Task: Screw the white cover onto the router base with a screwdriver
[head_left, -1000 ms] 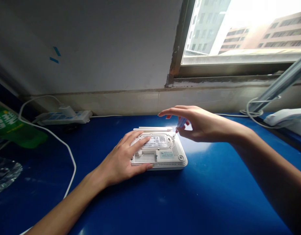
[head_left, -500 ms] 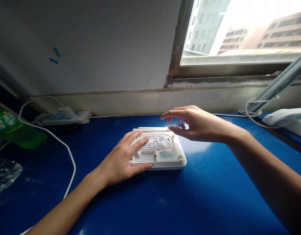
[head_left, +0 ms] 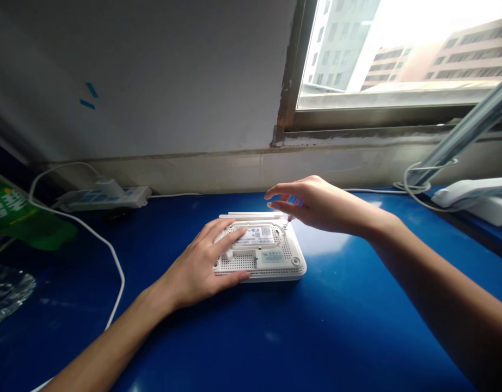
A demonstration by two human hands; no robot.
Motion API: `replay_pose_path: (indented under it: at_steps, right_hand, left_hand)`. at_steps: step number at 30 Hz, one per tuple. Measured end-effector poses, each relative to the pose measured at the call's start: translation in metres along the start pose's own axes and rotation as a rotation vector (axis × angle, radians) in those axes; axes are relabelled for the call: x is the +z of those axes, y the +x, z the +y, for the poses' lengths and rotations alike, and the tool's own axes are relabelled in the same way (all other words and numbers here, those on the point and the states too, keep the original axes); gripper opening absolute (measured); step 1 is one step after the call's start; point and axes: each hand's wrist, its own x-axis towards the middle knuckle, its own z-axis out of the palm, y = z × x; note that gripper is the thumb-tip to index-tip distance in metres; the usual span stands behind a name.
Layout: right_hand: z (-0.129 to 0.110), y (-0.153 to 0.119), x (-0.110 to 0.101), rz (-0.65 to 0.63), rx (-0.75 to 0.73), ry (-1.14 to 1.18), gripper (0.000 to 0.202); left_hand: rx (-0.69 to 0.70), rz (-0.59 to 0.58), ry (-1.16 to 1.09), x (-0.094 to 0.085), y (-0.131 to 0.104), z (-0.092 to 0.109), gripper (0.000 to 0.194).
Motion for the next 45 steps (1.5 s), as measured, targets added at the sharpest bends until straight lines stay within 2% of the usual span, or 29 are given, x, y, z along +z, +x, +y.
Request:
replay_pose_path:
  at_steps: [3,7,8,11,13,15,18,19,22,24,26,30,31,35,37,40,42,43,45]
  right_hand:
    - [0.002,0.000,0.002,0.003,-0.009,0.017,0.033]
    - [0.001,-0.003,0.001,-0.002,-0.090,0.025,0.064]
    - [0.001,-0.003,0.001,-0.002,-0.088,0.019,0.062]
    - [-0.001,-0.001,0.001,-0.003,0.001,-0.002,0.037]
    - [0.000,0.000,0.002,-0.008,0.034,0.003,0.031]
    - [0.001,0.000,0.002,-0.007,-0.003,0.026,0.033]
    - [0.001,-0.002,0.001,0.004,-0.083,0.032,0.060]
    - [0.001,-0.003,0.000,0.004,-0.089,0.022,0.062]
    - [-0.001,-0.002,0.000,-0.004,-0.043,-0.007,0.038]
    - [0.000,-0.001,0.001,-0.009,-0.021,0.001,0.030]
    - [0.002,-0.001,0.002,-0.002,-0.034,0.022,0.033]
    - [0.004,-0.004,0.001,0.005,-0.093,0.039,0.064]
    - [0.003,-0.004,0.000,0.004,-0.093,0.035,0.063]
    - [0.001,-0.002,0.001,-0.003,-0.028,0.010,0.032]
    - [0.002,-0.002,0.002,-0.006,-0.019,0.023,0.032]
    - [0.003,-0.005,0.000,-0.005,-0.078,0.054,0.057]
    - [0.001,-0.007,-0.001,-0.009,-0.113,0.056,0.065]
    - [0.000,-0.007,-0.002,-0.016,-0.115,0.056,0.061]
    - [-0.002,-0.007,-0.002,-0.035,-0.096,0.063,0.041]
  left_hand:
    - [0.005,0.001,-0.002,0.000,0.000,-0.001,0.079]
    - [0.005,-0.010,-0.003,0.001,0.000,-0.001,0.079]
    - [0.003,-0.012,-0.003,0.001,0.001,-0.001,0.079]
    - [0.001,-0.007,-0.006,0.001,0.000,-0.001,0.078]
    - [0.005,0.000,-0.012,0.001,0.000,0.000,0.078]
    - [0.007,0.002,-0.015,0.001,0.000,0.000,0.078]
    - [0.007,-0.002,-0.016,0.001,0.000,0.000,0.078]
    - [0.007,-0.004,-0.016,0.001,0.000,0.000,0.078]
    - [0.001,-0.004,-0.010,0.001,0.000,0.001,0.077]
    - [0.002,-0.001,-0.008,0.001,0.000,0.001,0.078]
    - [0.002,0.000,-0.007,0.001,0.000,0.001,0.078]
    - [-0.003,-0.009,-0.008,0.000,-0.001,0.001,0.078]
    - [-0.001,-0.012,-0.009,-0.001,-0.001,0.002,0.079]
    - [0.003,-0.009,-0.016,-0.001,0.001,0.001,0.078]
    - [0.008,-0.010,-0.016,0.000,0.001,0.000,0.079]
    - [0.023,-0.020,-0.014,-0.001,0.002,-0.003,0.081]
    - [0.022,-0.028,-0.017,-0.003,0.001,-0.005,0.083]
    - [0.018,-0.031,-0.021,-0.005,0.000,-0.005,0.085]
    - [0.014,-0.041,-0.028,-0.009,-0.002,-0.006,0.087]
